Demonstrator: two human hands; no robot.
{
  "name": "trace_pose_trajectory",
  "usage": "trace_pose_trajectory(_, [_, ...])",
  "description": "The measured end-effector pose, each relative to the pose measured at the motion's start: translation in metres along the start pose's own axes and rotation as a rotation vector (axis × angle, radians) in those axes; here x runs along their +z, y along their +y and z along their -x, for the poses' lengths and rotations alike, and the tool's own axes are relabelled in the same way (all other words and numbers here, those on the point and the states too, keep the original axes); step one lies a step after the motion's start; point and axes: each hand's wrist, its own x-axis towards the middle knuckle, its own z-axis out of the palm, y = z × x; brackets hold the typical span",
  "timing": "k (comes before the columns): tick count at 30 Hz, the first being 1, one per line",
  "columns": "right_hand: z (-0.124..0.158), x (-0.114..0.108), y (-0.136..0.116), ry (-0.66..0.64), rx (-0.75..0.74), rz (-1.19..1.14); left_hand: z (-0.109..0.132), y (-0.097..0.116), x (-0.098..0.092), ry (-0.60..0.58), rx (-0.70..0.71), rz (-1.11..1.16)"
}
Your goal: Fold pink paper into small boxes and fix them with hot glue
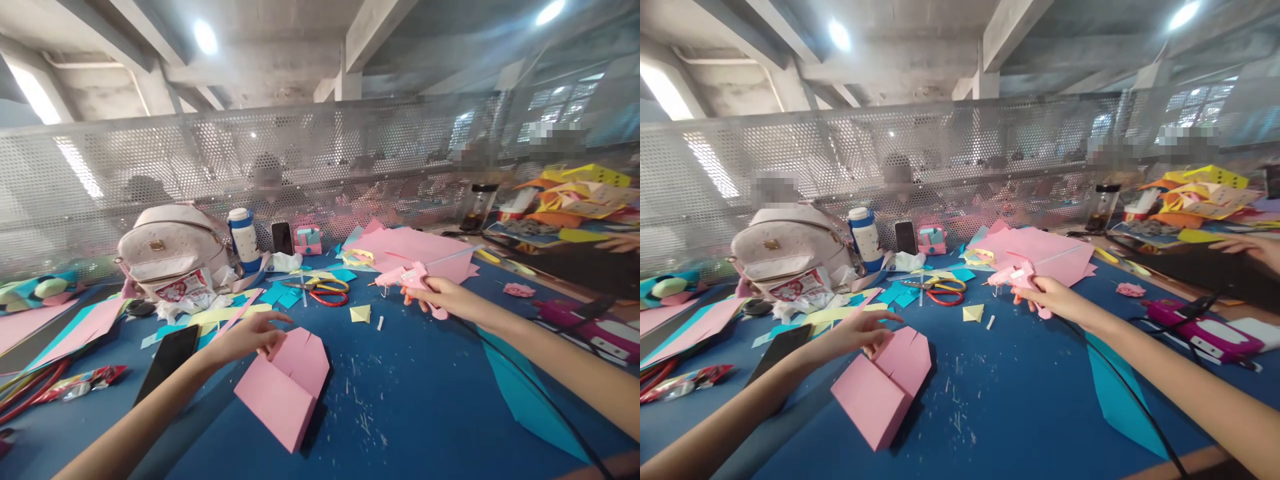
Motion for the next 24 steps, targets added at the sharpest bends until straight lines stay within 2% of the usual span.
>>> trace_pose_trajectory(4, [0.003, 0.003, 0.004, 0.103, -0.024, 0.155, 0.005, 0.016, 0.003, 0.228, 0.248, -0.265])
trace_pose_trajectory(5, [0.003, 0.005, 0.004, 0.125, -0.03, 0.195, 0.007, 0.021, 0.005, 0.233, 0.308, -0.325])
trace_pose_trajectory(9, [0.003, 0.015, 0.013, 0.186, -0.039, 0.335, 0.017, 0.037, 0.018, -0.003, 0.416, -0.337])
trace_pose_trajectory(13, [0.007, 0.011, 0.021, 0.149, 0.001, 0.395, 0.019, 0.036, 0.03, -0.218, 0.537, -0.275])
trace_pose_trajectory(16, [0.024, 0.0, 0.015, 0.178, 0.003, 0.594, 0.017, 0.03, 0.031, -0.282, 0.56, -0.252])
trace_pose_trajectory(18, [0.039, -0.002, 0.004, 0.264, -0.003, 0.782, 0.016, 0.027, 0.029, -0.275, 0.562, -0.235])
trace_pose_trajectory(20, [0.051, 0.004, -0.009, 0.273, -0.125, 0.841, 0.015, 0.026, 0.026, -0.259, 0.566, -0.222])
trace_pose_trajectory(22, [0.053, 0.018, -0.019, 0.127, -0.411, 0.756, 0.016, 0.026, 0.023, -0.241, 0.562, -0.226])
trace_pose_trajectory(24, [0.044, 0.035, -0.024, 0.019, -0.572, 0.704, 0.018, 0.026, 0.021, -0.224, 0.561, -0.247])
